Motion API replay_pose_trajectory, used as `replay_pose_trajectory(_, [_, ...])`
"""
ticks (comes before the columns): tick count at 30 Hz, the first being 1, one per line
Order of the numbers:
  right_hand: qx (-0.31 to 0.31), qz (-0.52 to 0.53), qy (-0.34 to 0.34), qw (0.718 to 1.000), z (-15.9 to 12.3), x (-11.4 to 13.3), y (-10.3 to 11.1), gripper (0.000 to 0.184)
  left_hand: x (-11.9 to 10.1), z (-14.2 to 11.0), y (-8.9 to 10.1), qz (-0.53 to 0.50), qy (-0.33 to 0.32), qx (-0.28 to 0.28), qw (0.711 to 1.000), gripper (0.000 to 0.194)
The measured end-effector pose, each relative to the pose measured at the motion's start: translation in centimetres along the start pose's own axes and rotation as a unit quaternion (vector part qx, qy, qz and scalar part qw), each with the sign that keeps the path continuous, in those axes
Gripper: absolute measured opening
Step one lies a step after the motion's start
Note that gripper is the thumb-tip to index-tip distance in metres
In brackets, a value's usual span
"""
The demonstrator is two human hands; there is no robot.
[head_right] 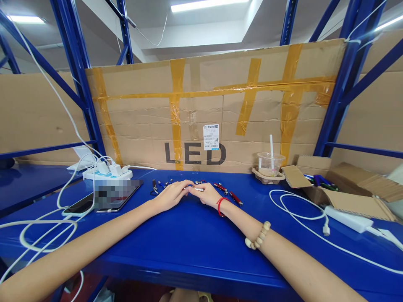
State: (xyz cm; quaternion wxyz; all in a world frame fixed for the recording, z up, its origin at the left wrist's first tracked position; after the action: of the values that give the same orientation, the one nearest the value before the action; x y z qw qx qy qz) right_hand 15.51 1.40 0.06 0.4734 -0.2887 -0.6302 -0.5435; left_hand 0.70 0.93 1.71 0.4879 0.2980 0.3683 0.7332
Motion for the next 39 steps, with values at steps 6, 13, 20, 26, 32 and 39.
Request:
replay_pose_trajectory(6, [0.013, -0.033, -0.002, 0.999, -0.28, -0.01, 0.13, 0.052, 0.09, -0.23, -0.04, -0.021, 0.016, -0.002, 1.000, 0.026])
replay_pose_trajectory(13, [0.016, -0.039, 0.007, 0.999, -0.48, 0.14, 0.04, 0.054, 0.02, -0.18, -0.15, -0.034, 0.027, 0.016, 0.999, 0.028])
replay_pose_trajectory(20, [0.021, -0.035, 0.030, 0.999, -0.33, -0.18, 0.14, 0.054, -0.12, -0.15, -0.04, -0.029, 0.034, 0.029, 0.999, 0.033])
replay_pose_trajectory(26, [0.036, -0.008, 0.018, 0.999, -0.43, 0.06, 0.22, 0.052, -0.25, -0.07, 0.05, -0.021, 0.030, 0.026, 0.999, 0.032])
replay_pose_trajectory(32, [0.010, 0.007, -0.010, 1.000, -0.58, 0.42, 0.06, 0.043, -0.11, -0.23, -0.18, 0.015, 0.018, 0.027, 0.999, 0.032])
replay_pose_trajectory(39, [0.004, -0.022, -0.012, 1.000, 0.03, -0.11, 0.07, 0.043, 0.10, -0.36, -0.08, 0.046, 0.072, -0.002, 0.996, 0.034])
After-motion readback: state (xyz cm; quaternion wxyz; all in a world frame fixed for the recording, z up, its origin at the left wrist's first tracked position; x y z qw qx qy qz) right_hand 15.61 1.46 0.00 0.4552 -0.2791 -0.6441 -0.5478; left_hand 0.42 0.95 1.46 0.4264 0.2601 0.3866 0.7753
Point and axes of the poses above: each hand's wrist, its own z-axis towards the middle knuckle, its own y-axis out of the back of the hand, x = y × z, the point moved 2 cm from there along z, towards the middle knuckle, and after that the axes turned 12 degrees about -y, right-handed, at the moved point
